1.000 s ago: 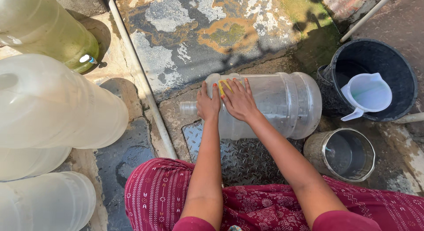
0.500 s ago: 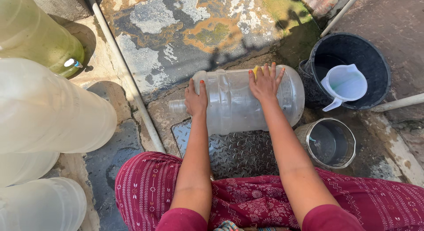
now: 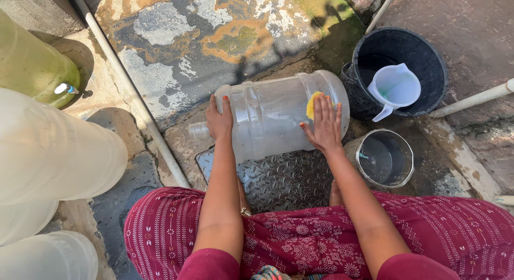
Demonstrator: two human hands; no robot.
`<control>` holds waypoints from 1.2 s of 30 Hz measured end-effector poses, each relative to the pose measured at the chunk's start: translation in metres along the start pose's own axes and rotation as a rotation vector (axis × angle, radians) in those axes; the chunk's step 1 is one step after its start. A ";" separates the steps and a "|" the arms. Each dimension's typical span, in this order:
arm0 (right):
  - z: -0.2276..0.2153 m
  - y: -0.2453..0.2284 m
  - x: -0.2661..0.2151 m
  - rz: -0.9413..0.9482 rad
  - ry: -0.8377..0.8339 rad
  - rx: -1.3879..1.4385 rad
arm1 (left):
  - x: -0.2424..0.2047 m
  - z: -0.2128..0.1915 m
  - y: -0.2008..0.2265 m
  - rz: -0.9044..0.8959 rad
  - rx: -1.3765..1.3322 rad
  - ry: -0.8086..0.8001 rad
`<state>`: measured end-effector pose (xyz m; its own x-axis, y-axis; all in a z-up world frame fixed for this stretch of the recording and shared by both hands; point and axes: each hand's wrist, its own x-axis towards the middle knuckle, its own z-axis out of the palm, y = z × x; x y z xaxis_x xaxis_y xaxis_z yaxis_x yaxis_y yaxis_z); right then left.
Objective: The person wipes the exterior of a large plastic water can with a yellow sponge while sitting on the floor.
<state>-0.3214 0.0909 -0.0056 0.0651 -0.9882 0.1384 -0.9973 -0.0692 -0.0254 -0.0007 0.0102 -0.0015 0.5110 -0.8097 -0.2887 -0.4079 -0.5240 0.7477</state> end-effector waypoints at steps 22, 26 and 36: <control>0.050 0.083 -0.035 0.345 0.357 0.474 | 0.020 0.011 -0.055 0.223 -0.509 0.088; 0.053 0.070 -0.024 0.660 0.204 0.997 | 0.006 0.015 -0.085 0.142 -0.623 0.027; -0.019 0.049 0.034 0.588 -0.032 0.534 | 0.020 0.005 -0.051 0.146 0.103 0.005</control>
<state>-0.3688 0.0568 0.0169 -0.4577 -0.8861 -0.0737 -0.7174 0.4170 -0.5581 0.0262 0.0195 -0.0486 0.4441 -0.8780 -0.1788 -0.5529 -0.4255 0.7164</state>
